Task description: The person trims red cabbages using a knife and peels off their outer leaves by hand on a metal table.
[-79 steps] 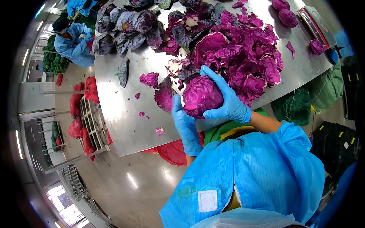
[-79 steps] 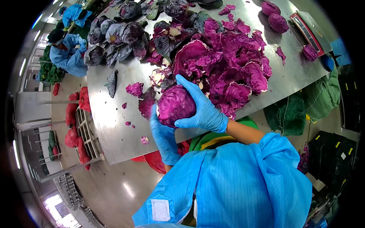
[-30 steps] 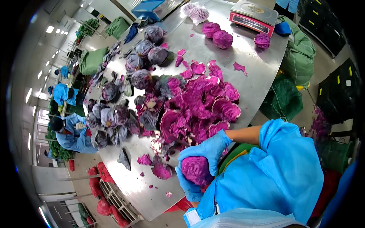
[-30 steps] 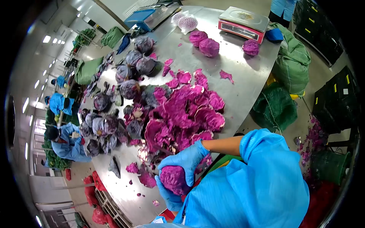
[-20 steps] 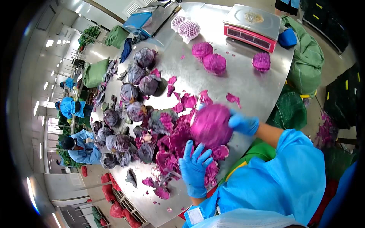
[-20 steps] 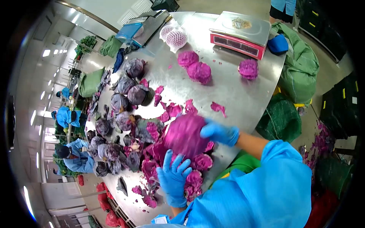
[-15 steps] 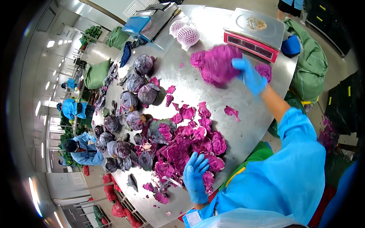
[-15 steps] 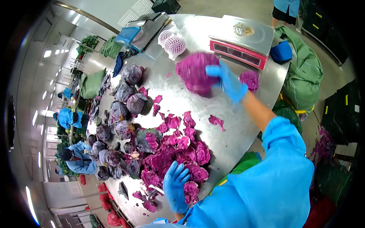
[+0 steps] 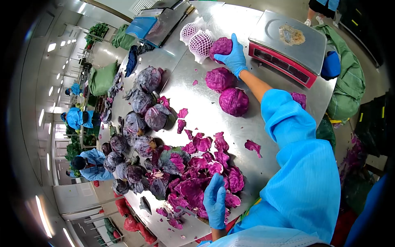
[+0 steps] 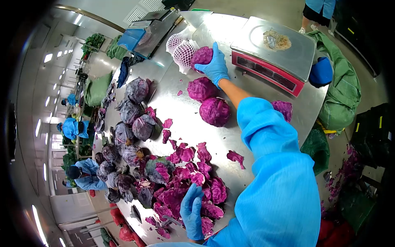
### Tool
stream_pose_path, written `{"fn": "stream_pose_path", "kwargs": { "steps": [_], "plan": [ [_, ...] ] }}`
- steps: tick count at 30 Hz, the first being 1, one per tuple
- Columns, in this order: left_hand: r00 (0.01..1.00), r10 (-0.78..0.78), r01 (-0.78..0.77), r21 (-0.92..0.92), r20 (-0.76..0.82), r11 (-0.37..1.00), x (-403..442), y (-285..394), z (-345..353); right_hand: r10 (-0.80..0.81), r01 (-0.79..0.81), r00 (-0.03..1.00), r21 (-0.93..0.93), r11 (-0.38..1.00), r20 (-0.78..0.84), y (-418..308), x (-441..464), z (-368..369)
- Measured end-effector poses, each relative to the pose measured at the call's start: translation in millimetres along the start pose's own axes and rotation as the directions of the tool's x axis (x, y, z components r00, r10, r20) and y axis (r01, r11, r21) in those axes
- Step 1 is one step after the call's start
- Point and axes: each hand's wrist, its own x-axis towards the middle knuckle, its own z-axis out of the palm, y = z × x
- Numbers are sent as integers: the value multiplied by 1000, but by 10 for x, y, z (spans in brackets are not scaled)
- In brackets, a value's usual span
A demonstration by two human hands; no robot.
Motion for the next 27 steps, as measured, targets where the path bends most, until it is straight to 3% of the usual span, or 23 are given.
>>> {"fn": "stream_pose_path", "kwargs": {
  "steps": [2, 5, 8, 9, 10, 12, 13, 14, 16, 19, 20, 22, 25, 27],
  "plan": [
    [993, 60, -75, 148, 105, 986, 327, 162, 83, -42, 42, 999, -6, 999, 14, 101, -6, 82],
    [988, 3, -34, 197, 155, 980, 914, 147, 250, -99, 99, 995, -2, 995, -20, 238, -54, 107],
    [998, -8, -1, 139, 65, 990, 1456, 185, 732, -55, 68, 981, -59, 996, 188, 323, -98, -208],
    [998, -19, 6, 244, 52, 970, 1656, 139, 854, -47, 61, 967, -49, 997, 250, 324, -129, -388],
    [999, -18, 11, 129, 46, 992, 1836, 31, 960, -48, 115, 950, -203, 972, 309, 371, -131, -473],
    [990, -137, 138, 125, -16, 982, 2140, -19, 1243, -15, 238, 905, -478, 846, 425, 470, -145, -626],
    [973, -230, 230, 12, 13, 973, 2245, -19, 1379, -223, 370, 915, -482, 794, 336, 728, -259, -580],
    [948, -314, 318, -97, 52, 943, 2314, -22, 1464, -291, 444, 889, -513, 734, 353, 812, -349, -573],
    [943, -296, 316, -132, 150, 940, 2439, -96, 1461, -418, 574, 819, -565, 593, 394, 859, -575, -577],
    [951, -205, 238, -123, 231, 964, 2646, -332, 1247, -449, 658, 752, -523, 541, 483, 891, -1063, -611],
    [956, -152, 187, -120, 252, 975, 2697, -366, 1199, -419, 640, 764, -492, 590, 491, 839, -1282, -705],
    [947, -214, 237, -69, 238, 969, 2621, -105, 1141, -357, 590, 785, -435, 680, 507, 650, -1732, -974],
    [938, -48, 22, 81, 342, 997, 2696, -233, 1007, -159, 450, 797, -396, 800, 583, 317, -2373, -1185],
    [912, 99, -166, 138, 398, 976, 2593, -193, 1068, -60, 394, 641, -260, 881, 766, 124, -2741, -1209]
  ]
}}
